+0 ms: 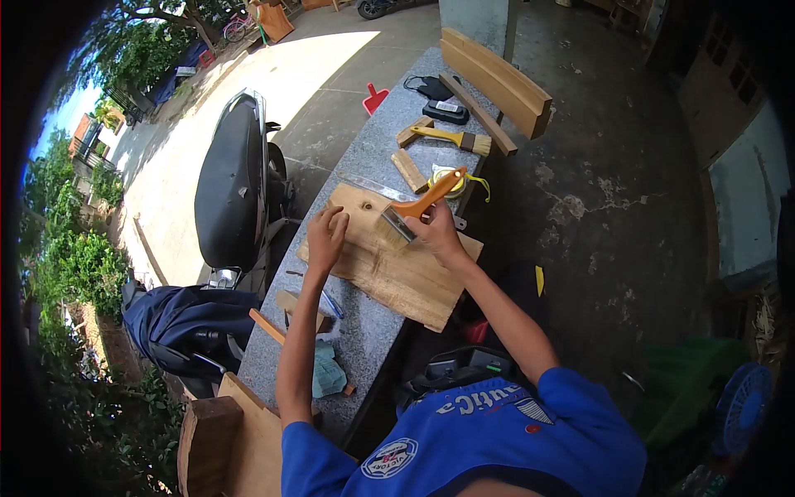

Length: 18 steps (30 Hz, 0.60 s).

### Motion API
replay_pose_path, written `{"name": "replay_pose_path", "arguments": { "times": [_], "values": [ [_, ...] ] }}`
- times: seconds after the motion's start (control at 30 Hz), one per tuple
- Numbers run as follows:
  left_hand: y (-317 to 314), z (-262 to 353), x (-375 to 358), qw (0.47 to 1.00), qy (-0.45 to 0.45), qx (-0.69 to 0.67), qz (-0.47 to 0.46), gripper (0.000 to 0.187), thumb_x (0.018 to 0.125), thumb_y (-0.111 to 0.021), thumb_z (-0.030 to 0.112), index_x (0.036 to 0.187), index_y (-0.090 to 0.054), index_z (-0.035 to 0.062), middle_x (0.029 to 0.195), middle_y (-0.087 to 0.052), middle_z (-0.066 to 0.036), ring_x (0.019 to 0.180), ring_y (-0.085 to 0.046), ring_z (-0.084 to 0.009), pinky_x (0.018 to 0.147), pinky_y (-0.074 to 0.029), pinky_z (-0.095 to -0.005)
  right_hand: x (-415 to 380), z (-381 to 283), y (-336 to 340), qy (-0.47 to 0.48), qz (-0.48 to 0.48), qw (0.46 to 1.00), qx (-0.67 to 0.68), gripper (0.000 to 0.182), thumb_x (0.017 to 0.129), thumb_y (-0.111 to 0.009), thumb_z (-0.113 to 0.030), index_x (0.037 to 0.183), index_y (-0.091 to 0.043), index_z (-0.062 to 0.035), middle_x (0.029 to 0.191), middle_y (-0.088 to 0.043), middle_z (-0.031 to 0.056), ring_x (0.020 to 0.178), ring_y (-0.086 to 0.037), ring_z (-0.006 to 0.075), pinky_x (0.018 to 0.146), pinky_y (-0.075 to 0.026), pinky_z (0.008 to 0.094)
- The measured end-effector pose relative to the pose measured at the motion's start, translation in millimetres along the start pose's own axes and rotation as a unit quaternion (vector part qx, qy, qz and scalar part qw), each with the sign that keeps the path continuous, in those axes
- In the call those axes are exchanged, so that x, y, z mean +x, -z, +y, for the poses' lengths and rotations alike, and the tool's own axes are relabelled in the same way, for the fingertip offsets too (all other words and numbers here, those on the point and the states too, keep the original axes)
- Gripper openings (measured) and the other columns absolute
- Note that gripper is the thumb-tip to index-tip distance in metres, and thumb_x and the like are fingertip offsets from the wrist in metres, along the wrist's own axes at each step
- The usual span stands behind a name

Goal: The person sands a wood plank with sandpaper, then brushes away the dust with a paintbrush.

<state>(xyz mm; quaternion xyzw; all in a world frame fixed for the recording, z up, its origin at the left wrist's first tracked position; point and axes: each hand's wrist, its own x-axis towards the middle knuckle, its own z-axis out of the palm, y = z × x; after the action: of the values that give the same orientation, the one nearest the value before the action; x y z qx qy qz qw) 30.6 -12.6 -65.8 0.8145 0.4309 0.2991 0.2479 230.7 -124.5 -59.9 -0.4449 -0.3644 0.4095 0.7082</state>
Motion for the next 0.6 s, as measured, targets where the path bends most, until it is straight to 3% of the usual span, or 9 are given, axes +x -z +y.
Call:
{"name": "replay_pose_path", "arguments": {
  "times": [0.07, 0.13, 0.17, 0.3, 0.33, 0.43, 0.53, 0.57, 0.6],
  "values": [
    [-11, -9, -8, 0.961, -0.045, 0.248, 0.110, 0.038, 0.083, -0.058, 0.031, 0.114, -0.057, 0.0087, 0.115, -0.054, -0.013, 0.107, -0.050, -0.0263, 0.092, -0.035, -0.0375, 5, 16, 5, -0.009, 0.010, 0.979, -0.202, 0.033, 0.071, -0.060, -0.007, 0.101, -0.045, -0.0035, 0.100, -0.056, 0.0093, 0.089, -0.054, 0.0113, 0.071, -0.044, 0.0266],
    [-18, -13, -13, 0.965, -0.026, 0.243, 0.092, 0.040, 0.084, -0.055, 0.031, 0.120, -0.053, 0.0132, 0.124, -0.046, -0.014, 0.114, -0.041, -0.0318, 0.098, -0.028, -0.0409, 2, 15, -7, 0.035, 0.010, 0.956, -0.291, 0.037, 0.070, -0.060, -0.007, 0.102, -0.044, -0.0043, 0.097, -0.058, 0.0110, 0.087, -0.055, 0.0115, 0.068, -0.043, 0.0272],
    [-24, -20, -14, 0.966, -0.019, 0.240, 0.099, 0.040, 0.084, -0.054, 0.031, 0.120, -0.053, 0.0132, 0.124, -0.045, -0.014, 0.115, -0.041, -0.0313, 0.098, -0.027, -0.0406, -2, 13, -11, -0.017, 0.001, 0.982, -0.191, 0.034, 0.068, -0.060, -0.010, 0.100, -0.051, -0.0032, 0.089, -0.061, 0.0101, 0.080, -0.056, 0.0119, 0.069, -0.044, 0.0264],
    [-27, -18, -14, 0.974, -0.002, 0.199, 0.106, 0.039, 0.084, -0.053, 0.032, 0.117, -0.055, 0.0130, 0.123, -0.046, -0.013, 0.115, -0.040, -0.0293, 0.099, -0.025, -0.0404, 1, 12, -12, -0.081, -0.135, 0.961, -0.227, 0.021, 0.069, -0.060, -0.017, 0.083, -0.067, -0.0034, 0.079, -0.065, 0.0081, 0.073, -0.063, 0.0173, 0.068, -0.048, 0.0268],
    [-27, -17, -16, 0.973, 0.001, 0.202, 0.110, 0.039, 0.084, -0.053, 0.032, 0.117, -0.055, 0.0129, 0.123, -0.046, -0.013, 0.115, -0.040, -0.0291, 0.099, -0.025, -0.0401, 4, -2, -14, -0.084, -0.095, 0.962, -0.243, 0.019, 0.070, -0.059, -0.014, 0.083, -0.066, -0.0020, 0.077, -0.065, 0.0077, 0.071, -0.063, 0.0162, 0.066, -0.048, 0.0273],
    [-27, -16, -15, 0.970, -0.004, 0.213, 0.120, 0.038, 0.083, -0.054, 0.031, 0.116, -0.056, 0.0123, 0.123, -0.047, -0.012, 0.114, -0.041, -0.0290, 0.099, -0.026, -0.0398, 16, 15, -10, 0.080, 0.025, 0.971, -0.222, 0.015, 0.072, -0.058, -0.011, 0.082, -0.065, -0.0006, 0.084, -0.065, 0.0090, 0.074, -0.062, 0.0141, 0.067, -0.048, 0.0280],
    [-25, -14, -15, 0.972, 0.000, 0.200, 0.121, 0.038, 0.083, -0.054, 0.030, 0.116, -0.056, 0.0118, 0.122, -0.047, -0.012, 0.114, -0.041, -0.0292, 0.099, -0.026, -0.0399, -11, 18, -1, -0.093, -0.245, 0.955, -0.141, 0.015, 0.073, -0.059, -0.010, 0.083, -0.064, -0.0002, 0.088, -0.065, 0.0092, 0.082, -0.061, 0.0149, 0.073, -0.047, 0.0276],
    [-27, -13, -15, 0.973, -0.002, 0.198, 0.117, 0.038, 0.083, -0.054, 0.030, 0.115, -0.056, 0.0116, 0.122, -0.047, -0.013, 0.114, -0.041, -0.0291, 0.099, -0.026, -0.0399, -14, 12, 2, -0.121, -0.292, 0.933, -0.170, 0.016, 0.074, -0.059, -0.010, 0.085, -0.063, -0.0004, 0.088, -0.064, 0.0076, 0.088, -0.059, 0.0158, 0.079, -0.045, 0.0274],
    [-27, -13, -15, 0.974, -0.004, 0.195, 0.118, 0.038, 0.083, -0.054, 0.031, 0.115, -0.057, 0.0115, 0.122, -0.047, -0.013, 0.114, -0.041, -0.0290, 0.099, -0.026, -0.0399, -10, 5, 2, -0.087, -0.243, 0.948, -0.184, 0.016, 0.074, -0.058, -0.010, 0.085, -0.063, -0.0007, 0.088, -0.064, 0.0074, 0.088, -0.059, 0.0157, 0.079, -0.045, 0.0273]
  ]
}}
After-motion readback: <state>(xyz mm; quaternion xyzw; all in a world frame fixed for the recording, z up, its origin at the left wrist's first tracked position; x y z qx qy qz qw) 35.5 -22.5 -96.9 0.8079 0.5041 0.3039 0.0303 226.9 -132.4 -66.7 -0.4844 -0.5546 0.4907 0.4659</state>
